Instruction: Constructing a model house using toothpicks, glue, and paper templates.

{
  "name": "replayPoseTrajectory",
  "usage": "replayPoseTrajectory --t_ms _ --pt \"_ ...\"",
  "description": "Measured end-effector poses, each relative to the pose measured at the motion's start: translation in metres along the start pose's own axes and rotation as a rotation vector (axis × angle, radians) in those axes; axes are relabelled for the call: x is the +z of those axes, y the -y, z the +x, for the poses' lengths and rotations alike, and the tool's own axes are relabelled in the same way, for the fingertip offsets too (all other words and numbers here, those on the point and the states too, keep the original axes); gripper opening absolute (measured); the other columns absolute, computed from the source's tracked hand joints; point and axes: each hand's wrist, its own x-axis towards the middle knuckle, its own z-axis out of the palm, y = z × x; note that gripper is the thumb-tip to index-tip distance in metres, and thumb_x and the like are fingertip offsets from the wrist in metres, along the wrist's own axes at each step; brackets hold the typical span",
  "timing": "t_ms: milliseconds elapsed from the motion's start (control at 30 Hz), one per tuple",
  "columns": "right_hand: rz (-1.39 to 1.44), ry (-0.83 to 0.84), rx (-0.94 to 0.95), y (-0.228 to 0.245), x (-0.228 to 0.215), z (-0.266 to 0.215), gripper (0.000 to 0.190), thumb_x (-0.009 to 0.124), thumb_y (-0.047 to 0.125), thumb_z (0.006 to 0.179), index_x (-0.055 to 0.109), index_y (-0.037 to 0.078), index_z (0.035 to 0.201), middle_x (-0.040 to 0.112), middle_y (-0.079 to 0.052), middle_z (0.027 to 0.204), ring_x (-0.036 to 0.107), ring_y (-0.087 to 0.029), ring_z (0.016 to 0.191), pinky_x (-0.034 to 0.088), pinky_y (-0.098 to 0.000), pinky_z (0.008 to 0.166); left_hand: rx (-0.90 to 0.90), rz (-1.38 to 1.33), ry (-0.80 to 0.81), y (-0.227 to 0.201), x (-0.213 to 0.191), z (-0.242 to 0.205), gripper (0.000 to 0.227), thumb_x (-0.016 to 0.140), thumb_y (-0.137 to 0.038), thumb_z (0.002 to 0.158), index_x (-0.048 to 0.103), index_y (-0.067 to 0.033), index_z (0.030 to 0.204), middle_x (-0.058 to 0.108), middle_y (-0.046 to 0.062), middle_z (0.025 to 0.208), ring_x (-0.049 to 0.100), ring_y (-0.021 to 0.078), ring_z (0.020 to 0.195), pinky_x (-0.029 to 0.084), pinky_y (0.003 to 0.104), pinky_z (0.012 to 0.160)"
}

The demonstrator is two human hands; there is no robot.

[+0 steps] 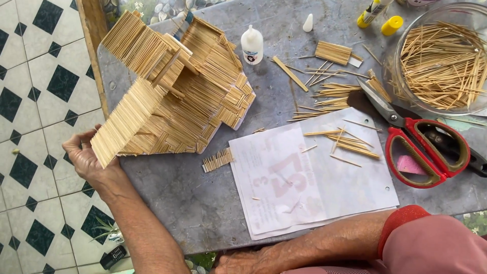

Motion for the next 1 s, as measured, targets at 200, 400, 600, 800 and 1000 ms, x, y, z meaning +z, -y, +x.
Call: replayPoseTrajectory --t_ms 200,400,600,800,1000 --pt "-0.186 0.259 0.081 0.126 -0.091 -0.066 0.025 0.033 0.016 0.080 0.050 0.002 0.092 0.054 -0.019 0.084 0.055 -0.031 0.071 0.041 -0.0398 0.056 0.069 -0.027 0.004 0.000 -0.001 0.002 0.017 0.057 0.000 0.039 0.046 0.0007 0.051 0.046 0.014 0.064 0.052 0.0269 0.057 0.045 0.033 0.049" --pt "-0.312 0.126 -0.151 0.127 -0.091 -0.073 0.012 0.042 0.011 0.076 0.044 0.000 0.074 0.051 -0.017 0.066 0.049 -0.030 0.052 0.036 -0.0394 0.043 0.053 -0.063 0.057 0.002 -0.009 0.020 0.013 0.058 -0.002 0.044 0.046 -0.0005 0.049 0.047 0.012 0.056 0.052 0.0267 0.056 0.046 0.037 0.055" --pt "-0.294 0.141 -0.125 0.120 -0.080 -0.067 0.018 0.050 0.012 0.074 0.043 -0.004 0.076 0.052 -0.021 0.066 0.050 -0.035 0.052 0.037 -0.0414 0.041 0.050 -0.073 0.088 0.006 -0.020 0.044 0.012 0.059 -0.003 0.048 0.047 0.0002 0.047 0.048 0.011 0.053 0.054 0.0289 0.055 0.048 0.040 0.057" --pt "-0.277 0.056 -0.249 0.113 -0.069 -0.063 0.011 0.039 0.008 0.078 0.044 0.000 0.073 0.051 -0.017 0.066 0.050 -0.034 0.055 0.038 -0.0407 0.048 0.072 -0.159 0.068 0.013 -0.043 0.098 0.015 0.061 -0.011 0.064 0.052 0.0008 0.061 0.050 0.018 0.066 0.055 0.0331 0.063 0.051 0.046 0.061" --pt "-0.551 0.003 -0.314 0.155 -0.093 -0.084 0.016 0.044 0.010 0.072 0.047 0.000 0.060 0.055 -0.014 0.063 0.053 -0.033 0.054 0.040 -0.0394 0.048 -0.038 -0.274 0.022 0.017 -0.045 0.125 0.013 0.062 -0.009 0.068 0.058 0.0030 0.072 0.052 0.010 0.070 0.050 0.0205 0.061 0.048 0.035 0.058"
